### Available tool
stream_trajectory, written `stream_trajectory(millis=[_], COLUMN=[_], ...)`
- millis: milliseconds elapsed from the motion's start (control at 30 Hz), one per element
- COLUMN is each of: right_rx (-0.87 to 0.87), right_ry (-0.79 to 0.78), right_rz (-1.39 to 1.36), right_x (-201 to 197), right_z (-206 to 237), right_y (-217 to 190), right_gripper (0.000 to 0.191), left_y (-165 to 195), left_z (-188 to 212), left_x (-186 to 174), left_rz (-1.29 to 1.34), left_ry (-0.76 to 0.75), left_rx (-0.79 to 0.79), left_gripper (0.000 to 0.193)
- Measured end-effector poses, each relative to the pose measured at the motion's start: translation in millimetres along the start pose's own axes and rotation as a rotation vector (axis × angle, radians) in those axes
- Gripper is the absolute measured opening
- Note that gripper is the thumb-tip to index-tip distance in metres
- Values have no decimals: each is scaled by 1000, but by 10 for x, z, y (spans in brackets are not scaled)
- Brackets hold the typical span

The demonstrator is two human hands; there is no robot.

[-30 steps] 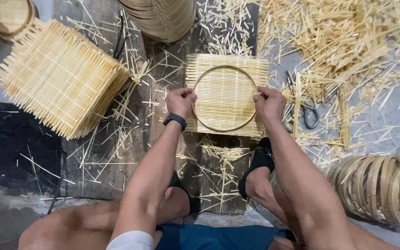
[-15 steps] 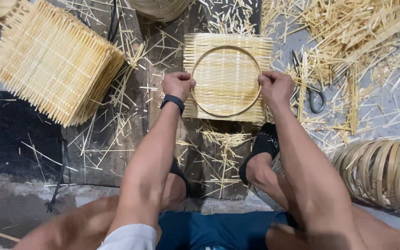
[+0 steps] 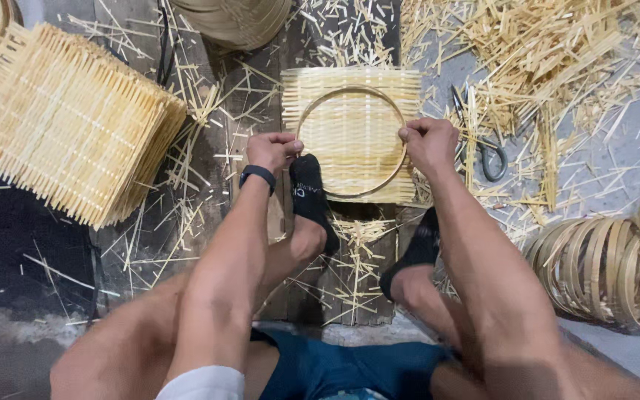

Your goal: The person sits on the floor of a bamboo workshop and uses shears to trim the protruding ends of bamboo sticks from a square woven mat. They press the mat over a round wooden form, weave and tuck a thin bamboo ring around the edge, trim excess sticks, and set the finished round piece aside.

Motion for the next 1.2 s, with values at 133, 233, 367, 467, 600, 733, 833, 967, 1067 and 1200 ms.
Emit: stream_trajectory(millis=[133,233,367,467,600,733,833,967,1067,1200], right_rx=[-26,-37,-31,-90,-642,-863,-966,-955,-850,-847], right_ry=[-21,-33,-61,-92,-204,-370,-302,-257,-294,-214], right_rz=[27,-29,-53,110,274,649,734,692,711,733], right_x=[35,72,11,-70,186,814,983,977,1023,1105], right_z=[-22,-44,-68,20,441,742,747,769,832,948], right_y=[54,120,25,-246,-725,-725,-589,-537,-563,-678], right_gripper=[17,17,15,17,71,93,90,90,91,90], left_y=[-67,-99,115,457,1004,935,825,928,975,932], left_z=[-73,-78,30,53,-82,-383,-542,-500,-467,-483], left_x=[4,2,-8,65,629,909,945,926,912,914], left_rz=[46,1,-180,-607,-843,-606,-552,-513,-495,-540], left_ry=[-43,-17,18,-1,85,-87,-163,-155,-182,-179], left_rx=[-16,29,31,107,1062,958,594,692,768,828], left_gripper=[19,17,16,8,30,28,31,30,29,27])
Point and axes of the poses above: each hand's wrist, its own z-axis away from the middle knuckle, its own x-axis out of the palm, y = z × x, the point moved 3 cm from there along -z, towards the middle knuckle
